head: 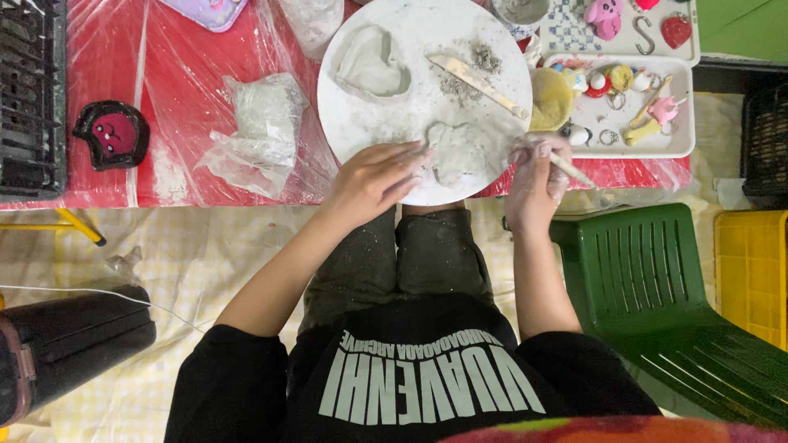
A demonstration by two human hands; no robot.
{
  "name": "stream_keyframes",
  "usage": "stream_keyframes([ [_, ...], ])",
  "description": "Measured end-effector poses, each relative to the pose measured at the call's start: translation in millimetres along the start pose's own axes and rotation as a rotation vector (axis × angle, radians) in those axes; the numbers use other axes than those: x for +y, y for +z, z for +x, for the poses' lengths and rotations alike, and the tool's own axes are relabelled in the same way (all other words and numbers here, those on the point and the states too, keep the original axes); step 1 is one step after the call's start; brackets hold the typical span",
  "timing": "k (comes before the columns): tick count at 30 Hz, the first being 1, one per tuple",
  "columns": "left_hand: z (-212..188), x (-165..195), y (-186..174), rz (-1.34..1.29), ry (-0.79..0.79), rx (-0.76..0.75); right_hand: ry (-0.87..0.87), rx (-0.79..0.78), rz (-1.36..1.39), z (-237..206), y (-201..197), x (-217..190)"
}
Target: The person presses clay into a heart-shaped cutter on a round bat, packs and levels the clay by hand, and trims and shapes the edges with a wooden stick. They then smooth the clay surface with a sponge and finally rub clay residue off their hands.
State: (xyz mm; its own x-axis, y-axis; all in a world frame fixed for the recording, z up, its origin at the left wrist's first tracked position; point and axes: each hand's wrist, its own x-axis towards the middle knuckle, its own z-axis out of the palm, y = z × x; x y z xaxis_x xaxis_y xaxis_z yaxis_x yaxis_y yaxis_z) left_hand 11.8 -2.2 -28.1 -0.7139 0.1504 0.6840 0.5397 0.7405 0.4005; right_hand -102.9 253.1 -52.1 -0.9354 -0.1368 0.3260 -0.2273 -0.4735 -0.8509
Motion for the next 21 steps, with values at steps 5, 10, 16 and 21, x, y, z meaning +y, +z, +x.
stream_keyframes([
  [5,7,-5,-10,-0.276,-0.402,-0.07,-0.075,-0.124,-0.145,19,11,-7],
  [10,23,-12,-17,-0.154,-0.358,-0.136,-0.105,-0.147,-0.371,11,21,-4],
  [16,28,-13,-24,0.068,-0.108,-0.155,-0.086,-0.148,-0.35,1,25,-5],
  [21,24,-3,-31,0.021,-0.144,-0.079,-0.046,-0.138,-0.308,-1,28,-6],
])
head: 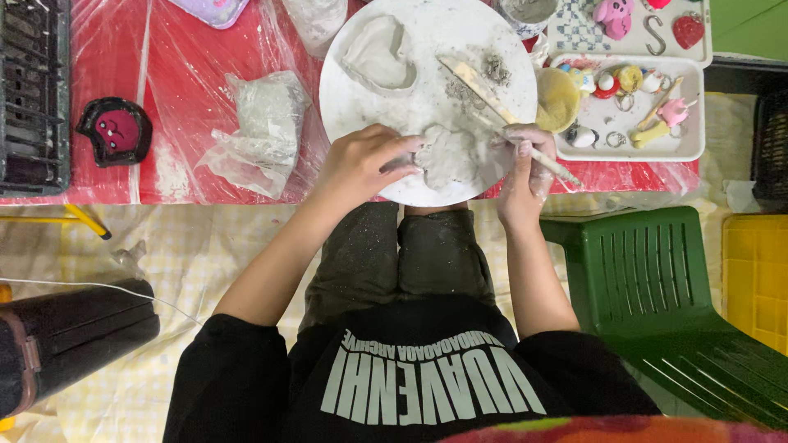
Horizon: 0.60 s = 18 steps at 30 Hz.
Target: The person presses clay into a heart-shaped cutter on a round bat, packs and levels the clay by hand, and trims and shapes the edges with a wooden stick. They then smooth the clay surface with a sponge and finally rub clay residue off their hands.
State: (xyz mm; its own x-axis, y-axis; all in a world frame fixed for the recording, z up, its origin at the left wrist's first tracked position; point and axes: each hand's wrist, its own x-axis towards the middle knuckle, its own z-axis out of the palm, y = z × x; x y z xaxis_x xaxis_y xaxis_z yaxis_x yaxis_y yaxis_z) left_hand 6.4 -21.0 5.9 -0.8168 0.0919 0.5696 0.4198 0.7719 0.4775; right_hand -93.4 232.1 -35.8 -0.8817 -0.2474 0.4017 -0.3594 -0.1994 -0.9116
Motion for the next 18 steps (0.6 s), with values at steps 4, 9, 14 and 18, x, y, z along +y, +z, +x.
stream_keyframes([
  [4,1,4,0,-0.15,-0.075,0.025,0.001,0.003,0.044,-3,-1,0],
  [9,1,-1,5,-0.029,-0.08,-0.016,0.02,0.005,0.032,-4,-2,2],
  [14,-13,9,13,0.027,-0.235,0.052,0.038,0.021,0.088,-10,4,-1],
  [18,-29,37,19,0.083,-0.333,0.216,0.025,0.022,0.099,-22,10,-6],
])
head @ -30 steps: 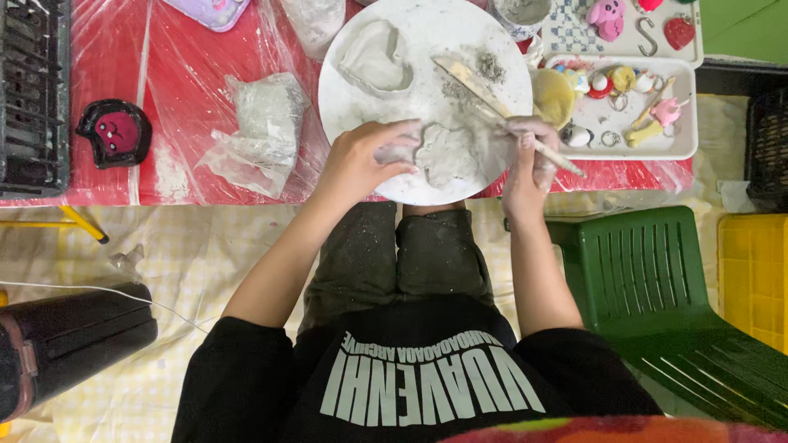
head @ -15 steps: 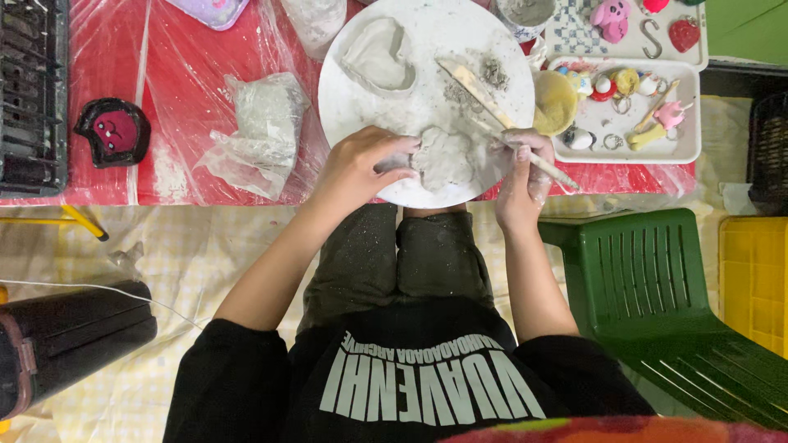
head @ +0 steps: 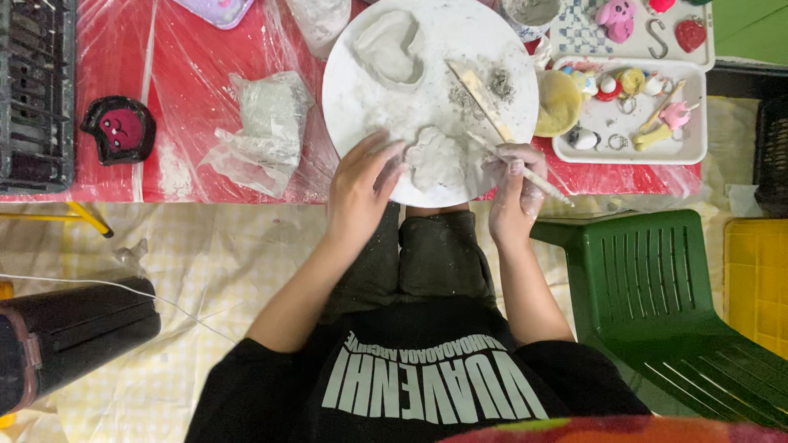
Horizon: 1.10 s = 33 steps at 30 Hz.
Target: The person presses clay into a heart-shaped cutter on a round bat, packs and levels the clay by hand, and trims and shapes the edges with a wooden stick. They then smooth the clay surface with a sponge and finally rub clay residue off their hands.
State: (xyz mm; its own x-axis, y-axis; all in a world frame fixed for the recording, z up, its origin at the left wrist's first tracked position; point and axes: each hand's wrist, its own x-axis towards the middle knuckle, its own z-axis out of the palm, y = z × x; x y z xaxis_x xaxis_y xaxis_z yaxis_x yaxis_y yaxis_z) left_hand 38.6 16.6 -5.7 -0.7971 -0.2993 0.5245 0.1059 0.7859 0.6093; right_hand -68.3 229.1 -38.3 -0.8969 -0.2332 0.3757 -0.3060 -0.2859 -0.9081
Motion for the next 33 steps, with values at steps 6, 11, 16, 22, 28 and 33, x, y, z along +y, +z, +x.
stream_keyframes([
  [6,-25,32,-1,-0.096,-0.11,-0.008,-0.022,-0.001,-0.005,-13,8,0],
  [11,-32,38,-4,-0.389,-0.206,-0.011,0.028,0.038,0.067,-15,11,0],
  [16,-37,38,-2,-0.456,-0.197,-0.004,0.006,0.02,-0.026,-18,15,-4],
  [22,-37,33,-3,-0.647,-0.243,-0.009,-0.064,-0.081,-0.175,-8,17,-16],
  [28,-39,42,-6,-0.412,-0.174,-0.095,0.035,0.003,-0.161,13,3,-30],
  [33,-24,30,-9,-0.147,-0.133,-0.087,0.055,-0.005,-0.095,10,-21,-40],
])
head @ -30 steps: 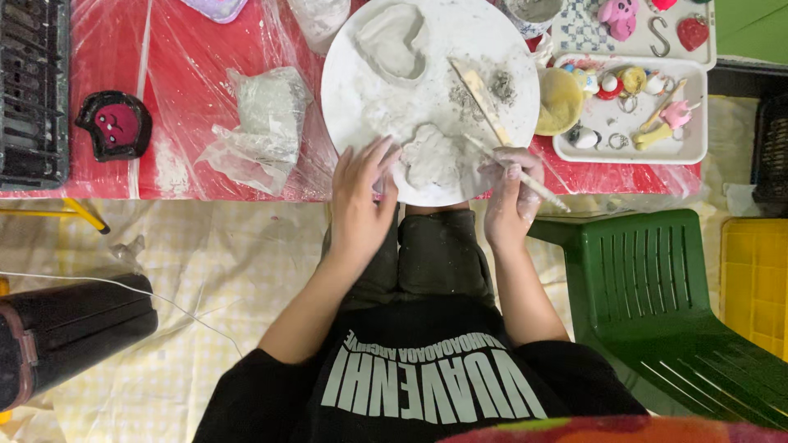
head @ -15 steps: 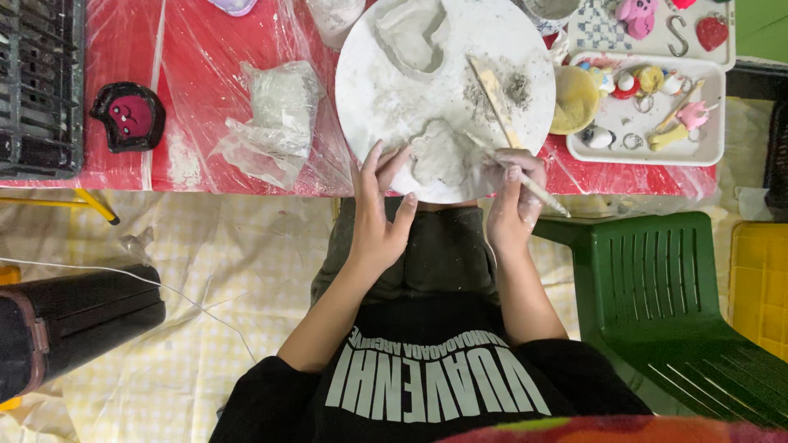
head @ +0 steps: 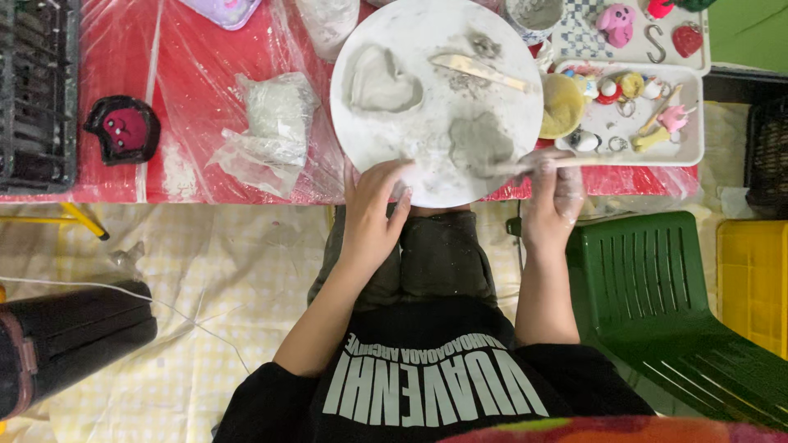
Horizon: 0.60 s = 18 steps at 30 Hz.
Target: The person presses clay into a heart-shaped cutter on a round bat, packs and levels the clay by hand, and trims and shapes the edges with a wooden stick. They then smooth the clay surface with a sponge and finally rub clay residue off their hands.
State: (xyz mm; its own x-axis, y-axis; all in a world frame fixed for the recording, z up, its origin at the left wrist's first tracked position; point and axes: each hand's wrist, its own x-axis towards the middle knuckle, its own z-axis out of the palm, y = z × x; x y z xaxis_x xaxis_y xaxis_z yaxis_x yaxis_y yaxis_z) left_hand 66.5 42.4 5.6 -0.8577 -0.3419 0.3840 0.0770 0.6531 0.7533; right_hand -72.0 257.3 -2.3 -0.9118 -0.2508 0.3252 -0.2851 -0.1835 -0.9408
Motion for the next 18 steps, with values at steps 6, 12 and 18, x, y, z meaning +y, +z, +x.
stream_keyframes([
  [6,-1,12,8,0.093,0.105,0.043,0.202,0.034,-0.189,-14,-27,-17],
  [12,9,20,10,0.021,0.145,0.015,0.318,-0.002,0.001,-33,-35,-34],
  [18,41,17,31,0.044,0.228,-0.031,0.229,-0.126,0.373,-41,-37,-18],
])
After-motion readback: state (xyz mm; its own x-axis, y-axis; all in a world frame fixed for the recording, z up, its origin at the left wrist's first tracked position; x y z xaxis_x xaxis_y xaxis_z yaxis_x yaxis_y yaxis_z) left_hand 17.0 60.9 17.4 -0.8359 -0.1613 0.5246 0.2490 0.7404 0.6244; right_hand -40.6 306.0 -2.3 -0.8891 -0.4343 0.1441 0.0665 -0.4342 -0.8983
